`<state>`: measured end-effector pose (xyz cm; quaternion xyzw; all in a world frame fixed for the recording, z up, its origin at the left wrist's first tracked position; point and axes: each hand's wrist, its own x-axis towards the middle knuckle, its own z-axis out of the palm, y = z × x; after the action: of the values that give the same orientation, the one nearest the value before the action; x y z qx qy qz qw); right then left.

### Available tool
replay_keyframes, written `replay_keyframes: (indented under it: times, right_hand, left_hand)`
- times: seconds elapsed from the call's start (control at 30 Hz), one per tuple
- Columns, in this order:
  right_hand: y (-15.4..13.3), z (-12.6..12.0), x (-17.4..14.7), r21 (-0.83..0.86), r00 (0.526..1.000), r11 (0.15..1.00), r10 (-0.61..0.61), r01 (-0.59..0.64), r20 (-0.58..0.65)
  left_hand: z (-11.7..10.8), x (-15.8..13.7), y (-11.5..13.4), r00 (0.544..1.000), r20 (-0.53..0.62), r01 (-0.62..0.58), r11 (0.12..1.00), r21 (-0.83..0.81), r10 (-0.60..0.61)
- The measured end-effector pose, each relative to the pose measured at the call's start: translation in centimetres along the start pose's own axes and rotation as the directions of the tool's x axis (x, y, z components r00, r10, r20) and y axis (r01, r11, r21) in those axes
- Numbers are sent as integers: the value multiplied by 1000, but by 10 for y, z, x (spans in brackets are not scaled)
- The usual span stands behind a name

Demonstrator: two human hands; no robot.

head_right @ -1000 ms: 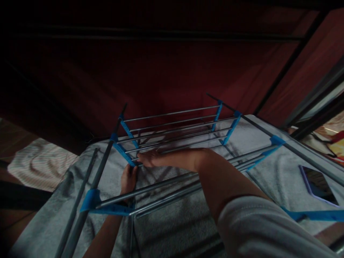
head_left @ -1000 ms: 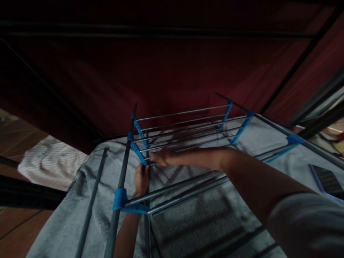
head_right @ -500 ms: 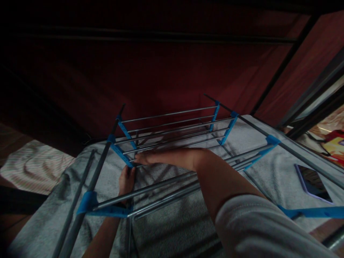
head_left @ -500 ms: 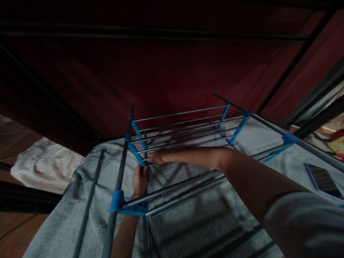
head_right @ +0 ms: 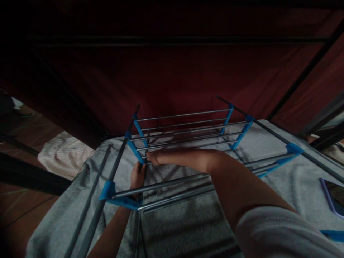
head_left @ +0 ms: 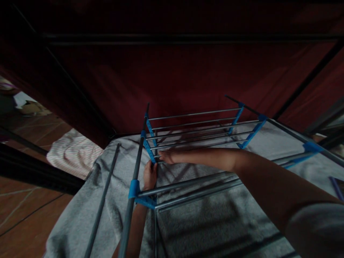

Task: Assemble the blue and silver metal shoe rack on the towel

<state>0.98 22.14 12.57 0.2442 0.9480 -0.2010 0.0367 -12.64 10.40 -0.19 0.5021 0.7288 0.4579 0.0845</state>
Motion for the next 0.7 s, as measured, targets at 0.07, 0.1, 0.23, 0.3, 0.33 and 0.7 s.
replay_keyframes:
  times: [0.07, 0.1, 0.23, 0.3, 0.33, 0.7]
  right_hand:
    - [0, 2, 3, -45, 1000, 999, 19, -18, 13]
    - [1, 3, 5, -58, 1000, 998, 16, -15, 16]
    - [4, 2, 11, -30, 999, 999, -12, 13, 29]
    - [6, 1, 13, -15, 999, 1000, -18, 19, 40]
    - [6, 0, 13, -8, 999, 1000, -23, 24, 47]
    - [-11, -27, -12, -197, 989, 972, -105, 125, 109]
  left_hand:
    - [0, 0, 0, 1000, 0, 0, 1000, -2, 0]
    - [0, 0, 0, 1000, 0, 0, 1000, -3, 0]
    - [0, 0, 0, 1000, 6, 2, 1000, -5, -2]
    - [0, 0, 0, 1000, 7, 7, 1000, -1, -7]
    - [0, 0, 0, 1000, 7, 10, 1000, 2, -10]
    - [-2, 1, 2, 1000, 16, 6, 1000, 19, -6]
